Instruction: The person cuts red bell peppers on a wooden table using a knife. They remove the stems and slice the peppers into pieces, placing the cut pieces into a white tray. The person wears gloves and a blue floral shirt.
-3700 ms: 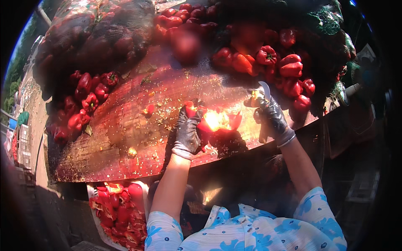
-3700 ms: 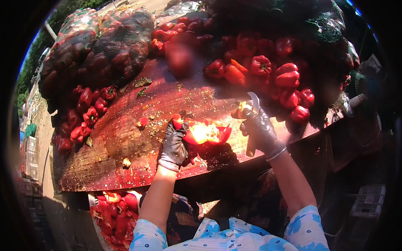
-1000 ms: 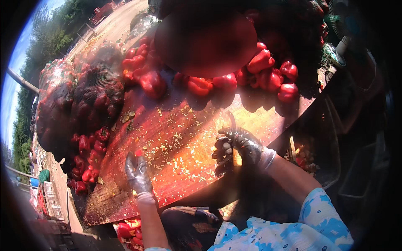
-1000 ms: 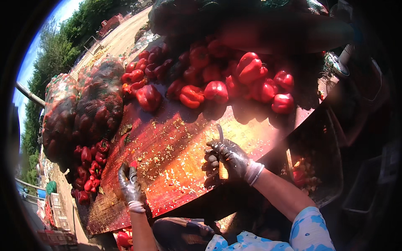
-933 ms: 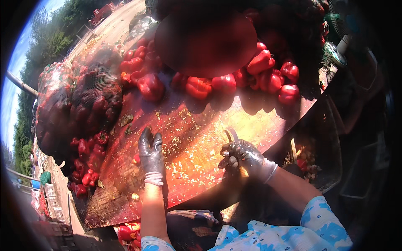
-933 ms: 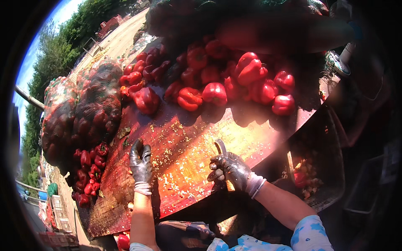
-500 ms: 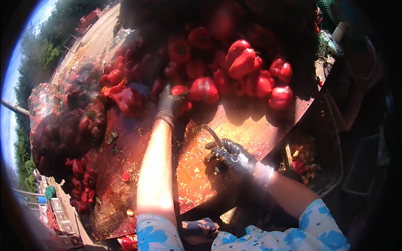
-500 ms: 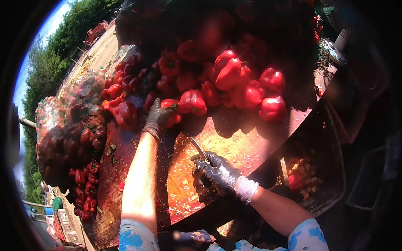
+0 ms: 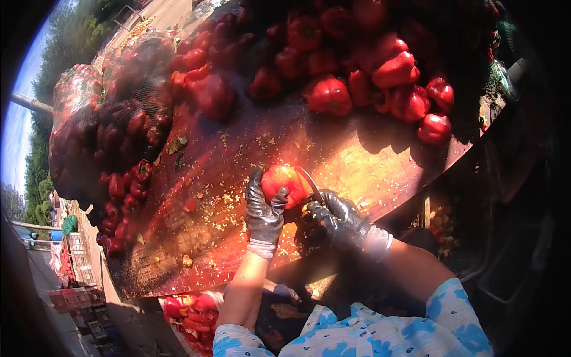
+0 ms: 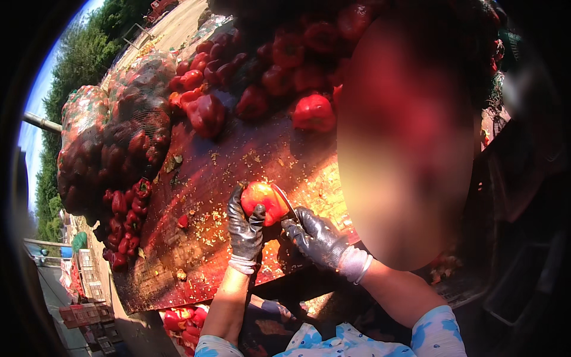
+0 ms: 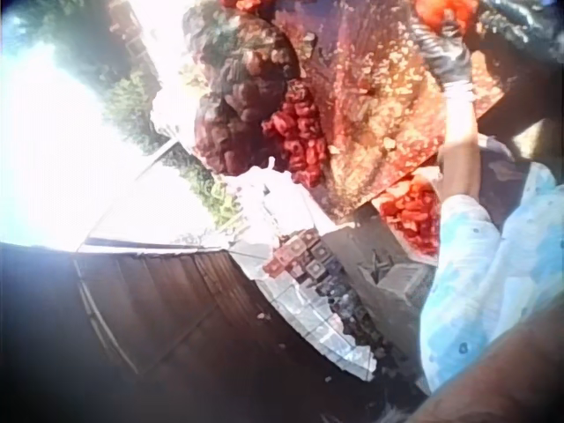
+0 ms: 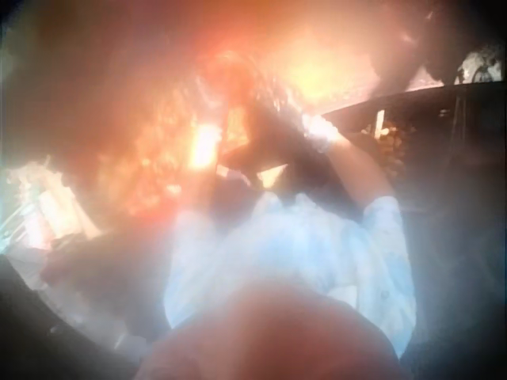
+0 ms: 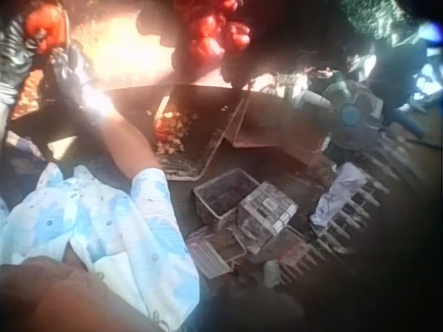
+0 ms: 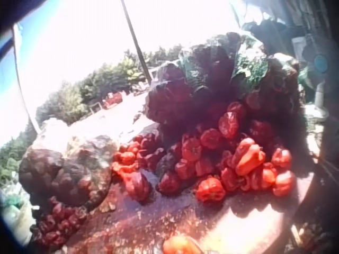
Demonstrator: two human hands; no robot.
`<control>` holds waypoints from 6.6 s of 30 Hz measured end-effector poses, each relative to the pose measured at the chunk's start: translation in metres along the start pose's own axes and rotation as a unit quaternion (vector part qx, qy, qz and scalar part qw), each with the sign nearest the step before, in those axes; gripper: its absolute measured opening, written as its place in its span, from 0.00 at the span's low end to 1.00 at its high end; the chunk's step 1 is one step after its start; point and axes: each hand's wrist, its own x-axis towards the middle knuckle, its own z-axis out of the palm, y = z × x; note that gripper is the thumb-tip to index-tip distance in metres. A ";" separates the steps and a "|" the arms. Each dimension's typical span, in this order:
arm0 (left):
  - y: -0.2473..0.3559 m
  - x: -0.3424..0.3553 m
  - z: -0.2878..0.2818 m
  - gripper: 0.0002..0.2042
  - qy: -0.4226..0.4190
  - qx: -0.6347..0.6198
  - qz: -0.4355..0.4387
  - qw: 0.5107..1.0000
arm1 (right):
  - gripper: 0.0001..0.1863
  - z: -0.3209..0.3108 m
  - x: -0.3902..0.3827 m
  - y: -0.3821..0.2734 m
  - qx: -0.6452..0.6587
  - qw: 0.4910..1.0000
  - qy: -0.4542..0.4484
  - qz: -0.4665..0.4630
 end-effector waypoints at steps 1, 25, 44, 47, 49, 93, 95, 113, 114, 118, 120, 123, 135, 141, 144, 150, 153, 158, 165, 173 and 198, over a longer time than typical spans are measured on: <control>0.005 0.001 -0.001 0.35 -0.012 0.027 0.019 0.999 | 0.13 0.003 0.003 0.011 -0.014 0.998 0.029 -0.060; -0.002 0.007 0.036 0.29 0.040 0.074 0.119 0.989 | 0.14 0.013 0.012 -0.052 -0.363 0.930 0.050 0.024; 0.029 0.040 -0.001 0.32 -0.180 0.143 0.106 0.967 | 0.32 0.003 0.020 -0.050 -0.301 0.936 0.170 -0.073; 0.017 0.040 -0.001 0.31 -0.181 0.121 0.134 0.967 | 0.34 -0.002 0.035 -0.024 -0.236 0.958 0.126 -0.098; 0.004 0.038 -0.006 0.32 -0.183 0.082 0.150 0.968 | 0.34 -0.003 0.034 -0.038 -0.304 0.942 0.097 -0.105; 0.007 0.008 -0.008 0.33 -0.233 -0.109 0.022 0.966 | 0.12 -0.010 0.064 -0.065 -0.562 0.815 0.011 -0.138; 0.020 0.003 -0.001 0.33 -0.219 -0.092 0.031 0.971 | 0.21 -0.017 0.075 -0.066 -0.524 0.851 -0.040 -0.011; 0.029 0.017 -0.007 0.31 -0.224 -0.121 -0.141 0.957 | 0.18 -0.044 0.086 -0.072 -0.385 0.911 -0.147 0.014; 0.028 0.018 -0.005 0.31 -0.219 -0.056 -0.067 0.972 | 0.20 -0.044 0.087 -0.075 -0.479 0.864 -0.153 -0.040; 0.024 0.016 0.001 0.32 -0.204 -0.031 -0.078 0.975 | 0.17 -0.036 0.092 -0.068 -0.498 0.861 -0.097 -0.041; 0.014 0.012 0.000 0.29 -0.204 -0.037 -0.098 0.973 | 0.16 -0.025 0.083 -0.065 -0.510 0.858 -0.037 -0.060; 0.018 0.010 -0.004 0.28 -0.215 -0.029 -0.122 0.969 | 0.12 -0.015 0.073 -0.043 -0.545 0.830 0.062 -0.097; 0.019 0.004 -0.014 0.31 -0.225 -0.063 -0.059 0.971 | 0.15 -0.014 0.075 -0.004 -0.445 0.837 0.145 -0.284; 0.034 0.008 -0.005 0.31 -0.230 -0.060 -0.069 0.969 | 0.11 -0.039 0.089 -0.010 0.233 0.964 0.121 -0.042; 0.026 0.005 -0.006 0.31 -0.233 -0.039 -0.045 0.971 | 0.13 -0.052 0.076 0.003 -0.008 0.963 0.143 -0.230; 0.025 0.006 -0.025 0.31 -0.235 -0.040 0.016 0.971 | 0.17 -0.117 -0.037 -0.011 0.243 0.926 0.240 -0.159; 0.045 -0.003 -0.043 0.32 -0.209 -0.137 -0.139 0.958 | 0.21 -0.164 -0.100 0.022 0.095 0.937 0.314 -0.124; 0.028 0.000 -0.051 0.25 -0.145 -0.073 -0.131 0.978 | 0.24 -0.174 -0.133 0.051 0.102 0.896 0.415 -0.119; -0.005 0.000 -0.030 0.16 -0.042 -0.085 -0.159 0.983 | 0.26 -0.014 -0.031 -0.047 -0.082 0.969 0.108 -0.205; -0.003 0.002 -0.016 0.15 -0.049 -0.069 -0.201 0.976 | 0.18 0.046 0.047 0.000 -0.263 0.953 0.019 -0.147; -0.013 0.021 -0.018 0.09 -0.069 0.041 -0.147 0.986 | 0.17 0.048 0.068 -0.039 -0.503 0.850 0.000 -0.154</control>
